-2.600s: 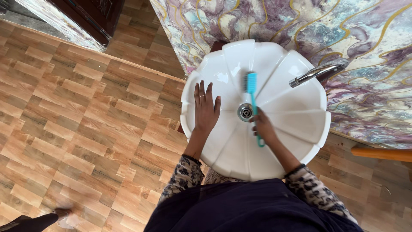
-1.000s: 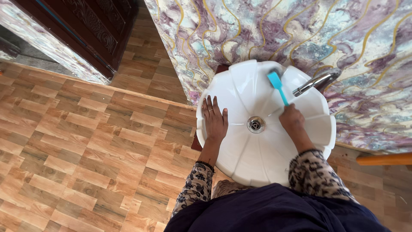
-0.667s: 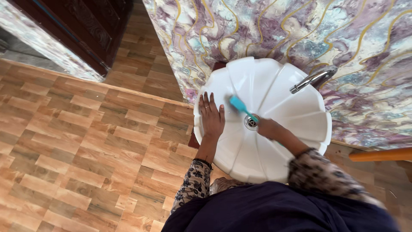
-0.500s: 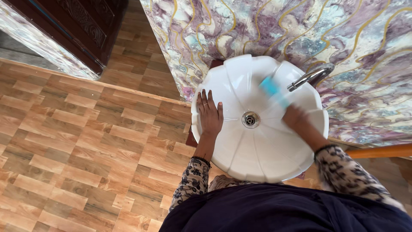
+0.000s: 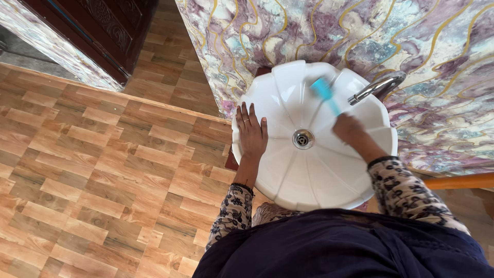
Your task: The person cleans a white petal-shaped sink using a blue scrub brush.
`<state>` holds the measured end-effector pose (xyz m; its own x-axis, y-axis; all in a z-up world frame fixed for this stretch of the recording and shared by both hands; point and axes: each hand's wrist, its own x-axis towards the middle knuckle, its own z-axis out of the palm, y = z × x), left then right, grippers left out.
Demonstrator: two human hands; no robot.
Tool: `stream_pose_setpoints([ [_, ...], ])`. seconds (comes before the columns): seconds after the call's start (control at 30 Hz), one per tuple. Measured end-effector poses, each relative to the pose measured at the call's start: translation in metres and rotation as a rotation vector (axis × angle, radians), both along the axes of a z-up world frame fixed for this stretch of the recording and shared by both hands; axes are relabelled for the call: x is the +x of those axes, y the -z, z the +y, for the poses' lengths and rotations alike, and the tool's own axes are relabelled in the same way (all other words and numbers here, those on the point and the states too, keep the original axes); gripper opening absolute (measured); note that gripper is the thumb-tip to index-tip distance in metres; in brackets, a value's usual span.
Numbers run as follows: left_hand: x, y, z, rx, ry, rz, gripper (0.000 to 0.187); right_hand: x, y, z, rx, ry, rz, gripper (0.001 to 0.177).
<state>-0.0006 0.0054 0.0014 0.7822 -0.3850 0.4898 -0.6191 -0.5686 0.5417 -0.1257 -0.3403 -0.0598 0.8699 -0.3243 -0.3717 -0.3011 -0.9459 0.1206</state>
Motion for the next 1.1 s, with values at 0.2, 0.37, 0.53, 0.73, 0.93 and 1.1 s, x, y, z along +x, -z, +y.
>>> stream_pose_setpoints([
  [0.2,-0.001,-0.002,0.000,0.015,0.000,0.018,0.058,-0.033,0.013,0.019,-0.011,-0.001,-0.058,0.029],
  [0.37,0.001,-0.001,-0.001,0.000,-0.011,-0.012,0.056,-0.010,-0.031,-0.003,0.308,0.471,-0.030,0.029],
  [0.53,0.000,-0.002,0.001,-0.042,-0.007,-0.052,0.055,-0.046,-0.006,0.046,0.355,0.165,0.257,0.034],
  [0.73,-0.004,0.002,-0.001,0.024,-0.013,-0.033,0.055,-0.076,-0.029,-0.040,0.021,0.365,-0.098,0.036],
  [0.93,-0.001,0.004,-0.001,-0.015,0.010,-0.069,0.054,-0.074,0.003,0.066,0.498,0.437,0.153,0.036],
  [1.1,-0.004,0.002,0.004,-0.115,0.045,0.017,0.053,-0.085,0.016,-0.002,-0.222,-0.262,0.050,0.026],
])
